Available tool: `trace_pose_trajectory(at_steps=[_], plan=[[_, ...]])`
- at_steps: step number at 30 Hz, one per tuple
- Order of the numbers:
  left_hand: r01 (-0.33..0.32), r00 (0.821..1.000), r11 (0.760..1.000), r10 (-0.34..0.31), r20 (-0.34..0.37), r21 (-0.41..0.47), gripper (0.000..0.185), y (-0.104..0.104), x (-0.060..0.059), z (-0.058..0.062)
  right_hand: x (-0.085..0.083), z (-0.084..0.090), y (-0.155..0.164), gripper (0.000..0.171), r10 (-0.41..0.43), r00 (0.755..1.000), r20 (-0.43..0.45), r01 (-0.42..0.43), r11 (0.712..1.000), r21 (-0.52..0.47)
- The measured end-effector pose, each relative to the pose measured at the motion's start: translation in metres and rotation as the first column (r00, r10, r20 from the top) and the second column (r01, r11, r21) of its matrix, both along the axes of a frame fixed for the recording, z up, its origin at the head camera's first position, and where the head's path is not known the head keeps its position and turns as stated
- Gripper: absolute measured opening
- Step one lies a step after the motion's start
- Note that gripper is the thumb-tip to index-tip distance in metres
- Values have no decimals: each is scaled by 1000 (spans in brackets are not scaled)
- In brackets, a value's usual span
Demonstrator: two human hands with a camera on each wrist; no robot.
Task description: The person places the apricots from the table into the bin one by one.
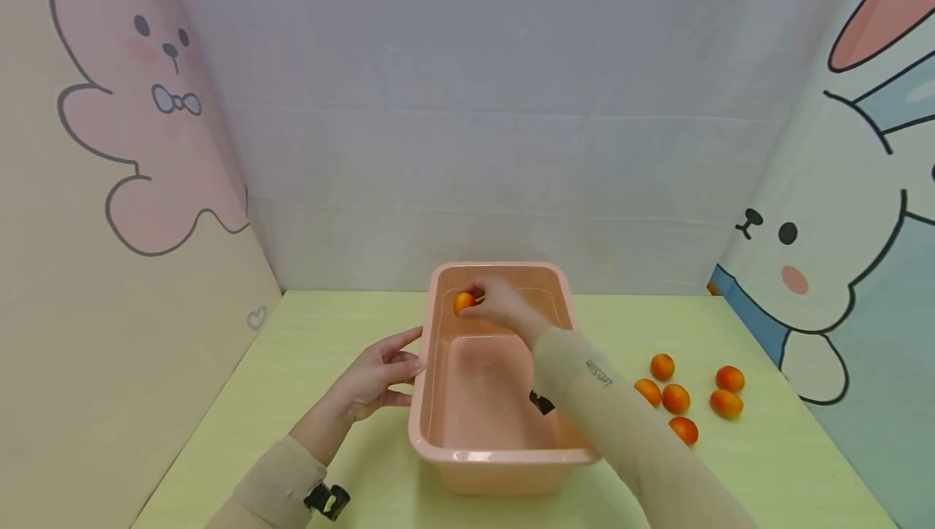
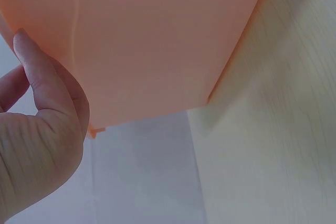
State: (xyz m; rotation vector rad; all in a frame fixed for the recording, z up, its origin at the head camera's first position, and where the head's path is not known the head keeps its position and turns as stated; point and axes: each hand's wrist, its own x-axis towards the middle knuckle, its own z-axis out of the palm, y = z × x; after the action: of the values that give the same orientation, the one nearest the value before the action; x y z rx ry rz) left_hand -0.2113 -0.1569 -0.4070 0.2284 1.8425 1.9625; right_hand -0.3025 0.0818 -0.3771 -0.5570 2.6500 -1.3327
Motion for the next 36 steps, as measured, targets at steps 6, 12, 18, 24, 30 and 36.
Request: trace_pose_trajectory(at_steps=[6,12,18,24,30,36], plan=[[-1,1000,1000,1,14,-2,70,1,1,1,2,-10,-4,19,8,994,113,-4,999,-37],[8,1000,1000,-8,2,-3,71,1,1,3,8,-14,-6,19,145,972,183,-141,989,-40],[4,1000,1000,-4,5,-10,70,3,1,8,11,-15,-7,24,271,937,220,-293,953,74],[8,1000,1000,-8,1,0,70,3,1,11,11,-15,-8,29,296,921,254,-332,937,109],[26,1000,999,-26,0,24,71,2,0,13,10,-17,-8,29,297,912,282,-339,934,115],[33,999,999,-33,-5,27,72,2,0,15,8,-12,-8,34,286,900,329,-330,940,84]])
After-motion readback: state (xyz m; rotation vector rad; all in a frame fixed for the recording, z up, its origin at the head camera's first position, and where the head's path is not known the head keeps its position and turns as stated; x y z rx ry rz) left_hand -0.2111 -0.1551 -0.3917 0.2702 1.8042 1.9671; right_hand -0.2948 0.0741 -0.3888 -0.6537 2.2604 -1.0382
